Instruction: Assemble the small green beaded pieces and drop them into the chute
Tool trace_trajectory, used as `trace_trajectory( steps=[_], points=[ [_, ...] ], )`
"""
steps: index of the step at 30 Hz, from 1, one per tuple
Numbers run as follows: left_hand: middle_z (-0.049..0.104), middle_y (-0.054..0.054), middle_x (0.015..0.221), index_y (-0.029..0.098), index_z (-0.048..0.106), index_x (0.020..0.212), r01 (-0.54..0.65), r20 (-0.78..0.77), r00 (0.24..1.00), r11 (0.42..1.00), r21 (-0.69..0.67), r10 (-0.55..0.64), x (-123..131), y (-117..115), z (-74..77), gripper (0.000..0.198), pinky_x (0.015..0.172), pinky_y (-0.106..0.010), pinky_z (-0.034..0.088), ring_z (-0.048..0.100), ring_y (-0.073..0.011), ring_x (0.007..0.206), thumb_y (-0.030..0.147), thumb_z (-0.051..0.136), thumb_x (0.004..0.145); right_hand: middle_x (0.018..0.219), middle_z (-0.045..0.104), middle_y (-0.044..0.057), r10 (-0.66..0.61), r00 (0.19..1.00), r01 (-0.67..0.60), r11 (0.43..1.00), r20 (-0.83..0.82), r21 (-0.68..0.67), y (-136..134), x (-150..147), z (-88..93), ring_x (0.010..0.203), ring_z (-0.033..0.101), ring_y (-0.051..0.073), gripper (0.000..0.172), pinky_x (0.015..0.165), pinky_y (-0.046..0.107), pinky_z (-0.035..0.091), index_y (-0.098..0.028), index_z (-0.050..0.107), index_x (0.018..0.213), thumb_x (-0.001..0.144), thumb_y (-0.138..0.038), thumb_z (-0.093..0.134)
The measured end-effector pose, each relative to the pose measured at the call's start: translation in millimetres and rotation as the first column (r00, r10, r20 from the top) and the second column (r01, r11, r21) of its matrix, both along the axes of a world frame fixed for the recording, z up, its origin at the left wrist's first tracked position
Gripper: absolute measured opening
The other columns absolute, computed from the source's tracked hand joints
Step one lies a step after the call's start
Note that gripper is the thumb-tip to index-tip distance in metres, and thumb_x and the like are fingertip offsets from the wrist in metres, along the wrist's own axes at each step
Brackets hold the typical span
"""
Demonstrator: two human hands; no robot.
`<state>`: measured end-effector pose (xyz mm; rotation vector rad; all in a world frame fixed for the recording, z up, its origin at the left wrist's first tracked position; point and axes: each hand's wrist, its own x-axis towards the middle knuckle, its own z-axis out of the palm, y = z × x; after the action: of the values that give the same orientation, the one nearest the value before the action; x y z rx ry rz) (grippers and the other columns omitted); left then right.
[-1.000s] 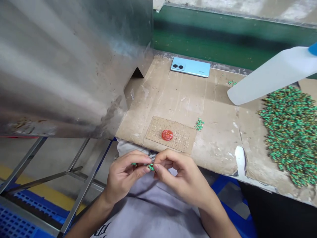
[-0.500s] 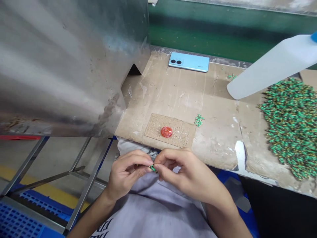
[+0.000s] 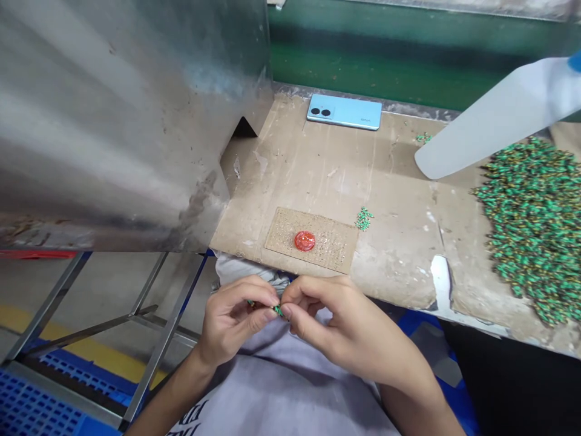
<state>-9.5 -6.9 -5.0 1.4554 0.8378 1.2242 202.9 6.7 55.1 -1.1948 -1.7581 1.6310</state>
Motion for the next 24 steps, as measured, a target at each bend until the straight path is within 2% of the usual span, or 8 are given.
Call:
trace_trajectory(
  steps=[4, 8, 12, 15, 19, 22, 24],
  points=[
    [0.075, -0.004, 0.081, 0.019, 0.078, 0.095, -0.008, 0.009, 1.000, 1.000, -0.011, 0.008, 1.8, -0.2, 0.5, 0.006, 0.060, -0.025, 0.053, 0.067, -0.0157, 0.069, 0.025, 0.076, 0.095, 0.078, 0.071, -0.002, -0.005, 1.000, 0.005, 1.000, -0.024, -0.016, -1.9, -1.5, -4.4, 0.066, 0.064, 0.009, 0.017, 0.063, 0.017, 0.054, -0.021, 0.068, 0.093, 0.105, -0.032, 0.064],
    [0.077, -0.004, 0.082, 0.020, 0.077, 0.093, -0.030, 0.012, 0.999, 0.998, 0.055, 0.030, 2.4, 0.7, 1.3, 0.002, 0.060, -0.024, 0.053, 0.068, -0.0150, 0.069, 0.021, 0.076, 0.094, 0.078, 0.071, -0.003, -0.028, 0.999, 0.026, 0.999, -0.043, -0.028, -4.3, -3.9, -7.7, 0.064, 0.063, 0.008, 0.010, 0.061, 0.016, 0.054, -0.022, 0.067, 0.093, 0.100, -0.028, 0.070],
    [0.079, -0.004, 0.086, 0.020, 0.079, 0.097, -0.026, -0.020, 0.999, 0.996, 0.085, 0.028, -0.1, -0.1, 1.9, 0.004, 0.064, -0.025, 0.056, 0.072, -0.0159, 0.073, 0.019, 0.076, 0.095, 0.074, 0.070, -0.006, -0.027, 0.999, 0.026, 0.999, -0.045, -0.030, -8.1, -3.1, -8.8, 0.061, 0.064, 0.007, 0.008, 0.059, 0.015, 0.053, -0.023, 0.065, 0.095, 0.102, -0.024, 0.069],
    [0.079, -0.004, 0.089, 0.021, 0.080, 0.104, -0.018, -0.013, 1.000, 1.000, -0.004, 0.018, -2.4, -3.3, 3.6, 0.011, 0.069, -0.025, 0.057, 0.071, -0.0159, 0.077, 0.017, 0.078, 0.094, 0.081, 0.071, -0.004, -0.025, 1.000, 0.028, 0.986, -0.015, 0.163, -10.3, -1.7, -10.3, 0.068, 0.066, 0.008, 0.005, 0.065, 0.016, 0.055, -0.024, 0.066, 0.099, 0.103, -0.021, 0.068],
    [0.077, -0.003, 0.089, 0.022, 0.080, 0.110, 0.001, -0.039, 0.999, 0.990, -0.139, -0.007, -3.0, -6.6, 10.5, 0.019, 0.060, -0.023, 0.051, 0.064, -0.0134, 0.069, 0.021, 0.079, 0.092, 0.093, 0.072, 0.002, -0.014, 0.999, 0.032, 0.882, -0.041, 0.470, -10.9, -2.7, -17.4, 0.081, 0.069, 0.013, 0.011, 0.072, 0.023, 0.058, -0.021, 0.064, 0.111, 0.104, -0.013, 0.062],
    [0.076, -0.003, 0.084, 0.020, 0.080, 0.105, -0.011, -0.090, 0.996, 0.994, -0.110, 0.001, -1.5, -6.7, 17.5, 0.017, 0.057, -0.023, 0.048, 0.062, -0.0132, 0.066, 0.016, 0.076, 0.089, 0.095, 0.070, 0.006, -0.014, 0.999, 0.032, 0.800, -0.034, 0.599, -11.2, -4.3, -23.4, 0.085, 0.069, 0.016, 0.016, 0.074, 0.027, 0.059, -0.018, 0.062, 0.114, 0.103, -0.007, 0.061],
    [0.076, -0.003, 0.080, 0.019, 0.079, 0.101, -0.049, -0.127, 0.991, 0.996, -0.071, 0.040, 0.0, -6.2, 21.3, 0.016, 0.056, -0.023, 0.047, 0.063, -0.0137, 0.065, 0.011, 0.072, 0.088, 0.096, 0.070, 0.007, -0.011, 1.000, 0.022, 0.771, -0.021, 0.637, -11.7, -4.9, -25.7, 0.087, 0.069, 0.017, 0.016, 0.074, 0.029, 0.060, -0.017, 0.062, 0.115, 0.102, -0.006, 0.062]
  ],
)
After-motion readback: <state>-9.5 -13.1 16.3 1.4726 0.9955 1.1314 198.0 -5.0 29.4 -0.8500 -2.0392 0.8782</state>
